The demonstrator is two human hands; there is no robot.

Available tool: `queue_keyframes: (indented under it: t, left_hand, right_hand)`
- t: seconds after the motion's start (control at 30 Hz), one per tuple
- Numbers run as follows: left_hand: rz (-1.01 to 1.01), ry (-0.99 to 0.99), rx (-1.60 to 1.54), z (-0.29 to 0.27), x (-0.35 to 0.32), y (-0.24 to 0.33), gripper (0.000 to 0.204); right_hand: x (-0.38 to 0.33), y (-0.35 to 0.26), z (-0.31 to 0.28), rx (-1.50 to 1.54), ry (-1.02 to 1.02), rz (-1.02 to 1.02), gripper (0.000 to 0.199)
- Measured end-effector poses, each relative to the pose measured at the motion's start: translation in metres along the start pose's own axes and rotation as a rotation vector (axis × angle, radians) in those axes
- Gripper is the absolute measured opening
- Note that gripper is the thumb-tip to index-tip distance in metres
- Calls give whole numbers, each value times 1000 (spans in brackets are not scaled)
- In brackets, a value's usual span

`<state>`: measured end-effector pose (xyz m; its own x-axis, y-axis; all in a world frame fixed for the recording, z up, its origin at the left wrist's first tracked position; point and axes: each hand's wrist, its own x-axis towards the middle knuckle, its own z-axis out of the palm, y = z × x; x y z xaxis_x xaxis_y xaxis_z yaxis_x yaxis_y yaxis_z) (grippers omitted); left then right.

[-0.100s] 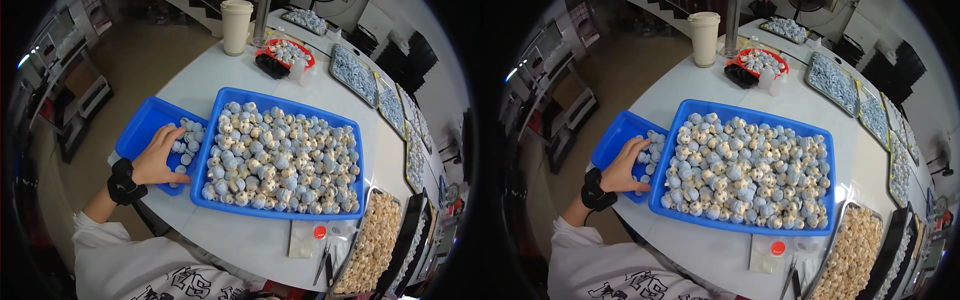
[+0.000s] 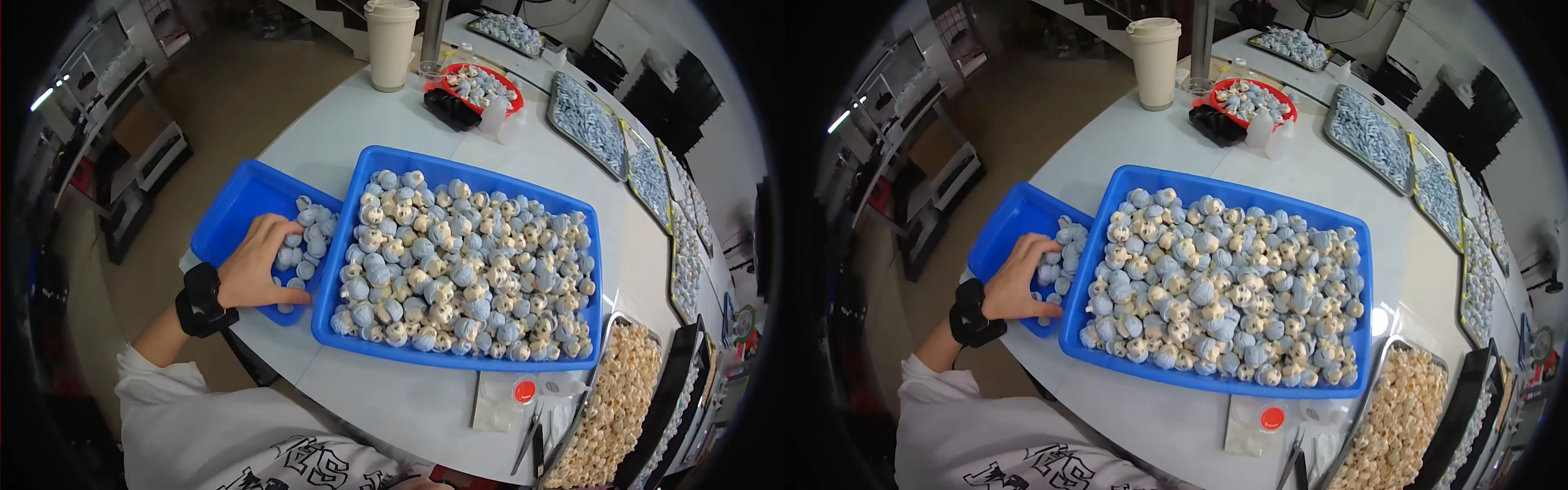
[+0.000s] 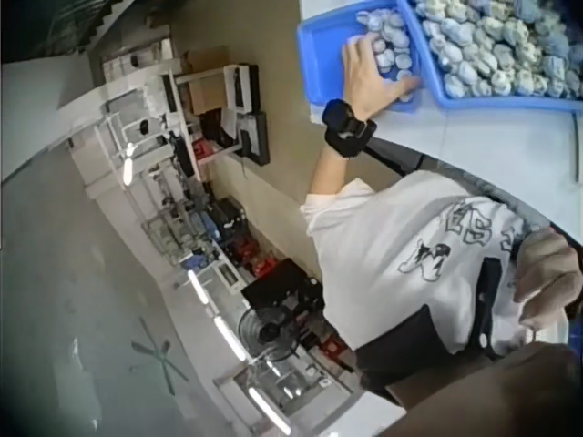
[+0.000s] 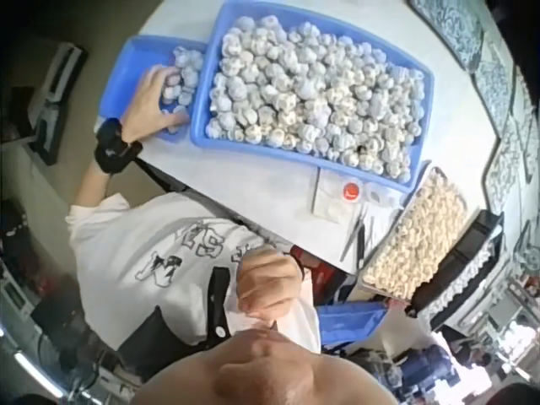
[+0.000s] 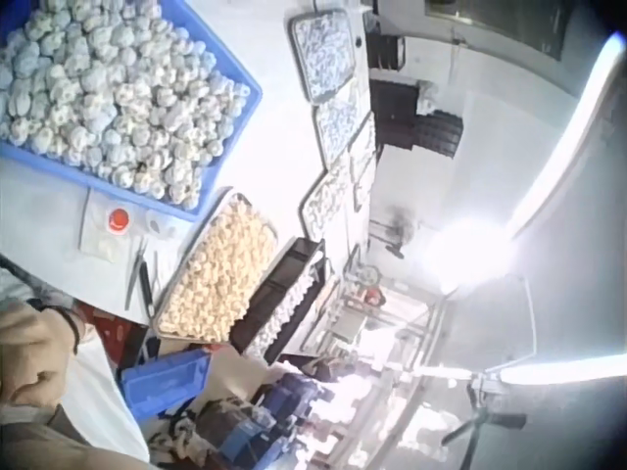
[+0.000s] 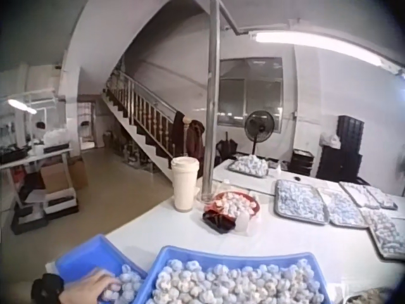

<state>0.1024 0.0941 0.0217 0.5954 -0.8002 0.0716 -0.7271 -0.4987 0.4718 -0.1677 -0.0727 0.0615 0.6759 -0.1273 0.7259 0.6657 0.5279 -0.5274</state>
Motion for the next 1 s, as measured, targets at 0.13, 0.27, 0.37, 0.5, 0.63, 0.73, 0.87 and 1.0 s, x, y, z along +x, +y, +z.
queue_keyframes:
  t: [0.13, 0.27, 0.37, 0.5, 0.63, 0.73, 0.87, 1.0]
  left_hand:
    - [-98, -67, 31, -3, -9, 6, 62]
    - [-173, -13, -48, -1, -16, 5, 54]
    - [-117, -31, -41, -2, -21, 3, 51]
    - [-9, 24, 48, 4, -30, 2, 47]
    - [-113, -13, 20, 5, -33, 2, 43]
    - [-142, 6, 27, 4, -34, -4, 41]
    - [-132, 70, 8, 3, -27, -6, 37]
    - [-34, 176, 79, 17, -15, 0, 26]
  right_hand:
    - [-6, 7, -14, -46, 69, 29, 10]
    - [-5, 9, -25, -82, 57, 82, 9]
    - [-11, 13, -27, -85, 82, 120, 9]
    - [-10, 15, -29, -135, 42, 179, 9]
    - [-9, 18, -27, -167, 41, 265, 9]
    - [-5, 21, -24, -204, 15, 318, 9]
    - [2, 20, -25, -228, -28, 379, 8]
    - [-5, 17, -22, -260, 71, 353, 7]
